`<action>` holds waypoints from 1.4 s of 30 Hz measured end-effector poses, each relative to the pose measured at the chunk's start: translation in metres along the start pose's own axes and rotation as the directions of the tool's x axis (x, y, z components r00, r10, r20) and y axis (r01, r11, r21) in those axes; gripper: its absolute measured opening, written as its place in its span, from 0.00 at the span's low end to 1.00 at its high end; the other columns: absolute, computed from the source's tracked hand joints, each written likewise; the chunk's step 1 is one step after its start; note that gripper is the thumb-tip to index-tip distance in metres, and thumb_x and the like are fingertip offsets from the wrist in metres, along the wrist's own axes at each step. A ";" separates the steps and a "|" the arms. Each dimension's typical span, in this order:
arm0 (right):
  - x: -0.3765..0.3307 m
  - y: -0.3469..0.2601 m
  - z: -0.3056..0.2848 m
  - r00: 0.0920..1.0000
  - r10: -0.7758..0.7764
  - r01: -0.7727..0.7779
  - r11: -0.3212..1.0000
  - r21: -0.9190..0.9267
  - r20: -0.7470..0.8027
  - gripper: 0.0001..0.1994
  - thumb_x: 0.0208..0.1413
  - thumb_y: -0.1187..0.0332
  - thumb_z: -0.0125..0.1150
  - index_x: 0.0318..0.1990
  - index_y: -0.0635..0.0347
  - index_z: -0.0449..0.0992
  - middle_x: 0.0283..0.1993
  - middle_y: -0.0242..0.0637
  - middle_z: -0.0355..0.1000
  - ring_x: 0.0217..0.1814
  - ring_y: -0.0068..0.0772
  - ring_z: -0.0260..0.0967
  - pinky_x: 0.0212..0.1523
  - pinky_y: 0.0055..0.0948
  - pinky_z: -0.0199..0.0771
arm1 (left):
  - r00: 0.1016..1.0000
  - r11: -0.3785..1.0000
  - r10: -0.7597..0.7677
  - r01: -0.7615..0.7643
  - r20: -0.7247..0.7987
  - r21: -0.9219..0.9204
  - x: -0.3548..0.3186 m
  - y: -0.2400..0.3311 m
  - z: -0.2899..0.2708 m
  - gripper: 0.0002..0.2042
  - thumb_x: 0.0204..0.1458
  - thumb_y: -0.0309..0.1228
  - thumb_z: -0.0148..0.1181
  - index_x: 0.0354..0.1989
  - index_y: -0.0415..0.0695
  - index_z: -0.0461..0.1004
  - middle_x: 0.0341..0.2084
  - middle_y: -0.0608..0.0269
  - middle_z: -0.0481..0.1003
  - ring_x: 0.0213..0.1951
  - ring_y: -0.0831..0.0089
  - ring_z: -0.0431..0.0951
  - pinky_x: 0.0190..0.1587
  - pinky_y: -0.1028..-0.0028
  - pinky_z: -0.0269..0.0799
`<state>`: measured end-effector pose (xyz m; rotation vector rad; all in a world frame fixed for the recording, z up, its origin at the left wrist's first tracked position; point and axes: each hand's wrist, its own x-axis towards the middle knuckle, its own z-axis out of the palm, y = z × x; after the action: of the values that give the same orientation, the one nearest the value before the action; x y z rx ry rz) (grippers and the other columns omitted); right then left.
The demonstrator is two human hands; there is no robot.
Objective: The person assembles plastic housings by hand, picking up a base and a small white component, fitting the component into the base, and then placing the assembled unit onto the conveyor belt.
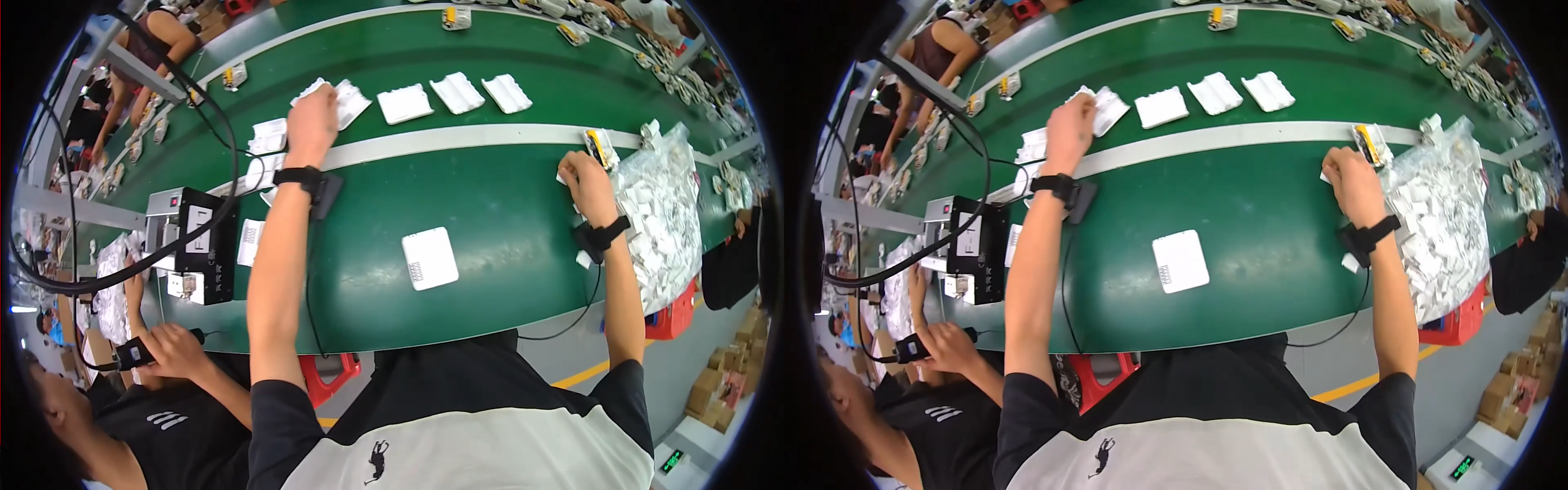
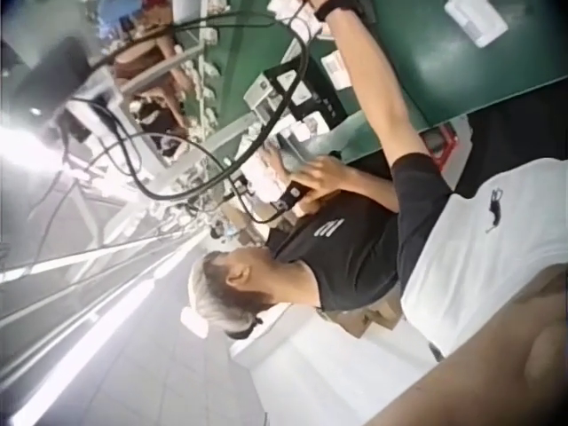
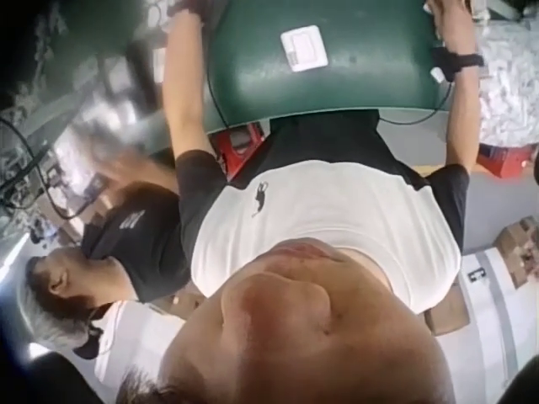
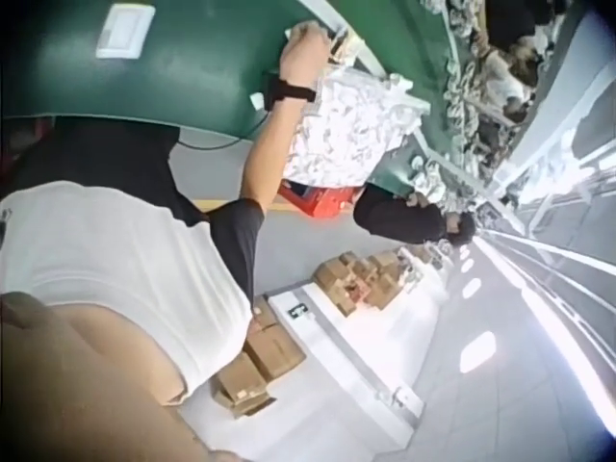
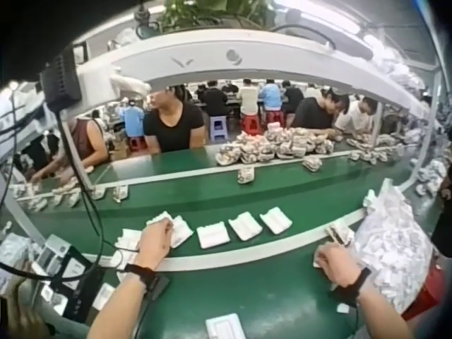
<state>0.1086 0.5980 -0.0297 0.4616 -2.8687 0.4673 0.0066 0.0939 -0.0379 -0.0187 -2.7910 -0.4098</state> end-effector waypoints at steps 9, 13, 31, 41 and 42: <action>-0.007 -0.022 -0.002 0.998 0.070 -0.069 0.973 0.221 0.003 0.07 0.58 0.75 0.70 0.41 0.63 0.77 0.36 0.41 0.74 0.43 0.48 0.77 0.44 0.44 0.77 | 0.976 0.993 0.093 -0.104 -0.196 -0.047 0.015 -0.038 -0.011 0.14 0.62 0.40 0.66 0.51 0.49 0.82 0.48 0.55 0.83 0.50 0.52 0.84 0.52 0.56 0.78; -0.009 -0.013 -0.009 0.989 0.140 -0.148 0.952 0.267 0.049 0.08 0.58 0.74 0.71 0.41 0.63 0.77 0.35 0.41 0.75 0.40 0.46 0.77 0.42 0.43 0.77 | 0.998 0.982 0.047 -0.037 -0.051 0.185 0.015 -0.042 -0.007 0.12 0.61 0.38 0.66 0.49 0.50 0.83 0.47 0.58 0.83 0.51 0.54 0.83 0.54 0.52 0.76; 0.006 -0.058 0.014 0.994 -0.062 0.033 0.959 0.283 0.092 0.06 0.62 0.78 0.67 0.41 0.66 0.74 0.36 0.43 0.71 0.37 0.44 0.74 0.41 0.38 0.74 | 0.999 0.999 0.042 -0.042 -0.026 0.019 -0.007 -0.024 -0.025 0.09 0.59 0.38 0.66 0.44 0.50 0.86 0.41 0.61 0.86 0.48 0.55 0.84 0.49 0.58 0.79; -0.001 -0.061 0.013 0.996 -0.035 0.007 0.939 0.343 0.078 0.07 0.64 0.76 0.66 0.40 0.64 0.71 0.35 0.43 0.68 0.36 0.47 0.70 0.39 0.41 0.71 | 0.988 0.988 0.048 -0.068 0.147 0.136 0.022 -0.034 -0.025 0.09 0.58 0.37 0.66 0.42 0.49 0.86 0.42 0.57 0.85 0.44 0.50 0.84 0.45 0.55 0.80; 0.001 -0.061 0.014 0.996 -0.038 0.009 0.939 0.344 0.077 0.07 0.64 0.76 0.66 0.40 0.64 0.71 0.35 0.43 0.68 0.36 0.47 0.70 0.39 0.41 0.71 | 0.989 0.980 0.044 -0.070 0.138 0.187 0.025 -0.039 -0.026 0.09 0.58 0.37 0.66 0.43 0.49 0.86 0.42 0.56 0.85 0.44 0.49 0.84 0.45 0.55 0.80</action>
<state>0.1262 0.5386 -0.0254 0.5821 -2.8599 0.9753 -0.0118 0.0479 -0.0177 -0.0855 -2.9413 -0.1287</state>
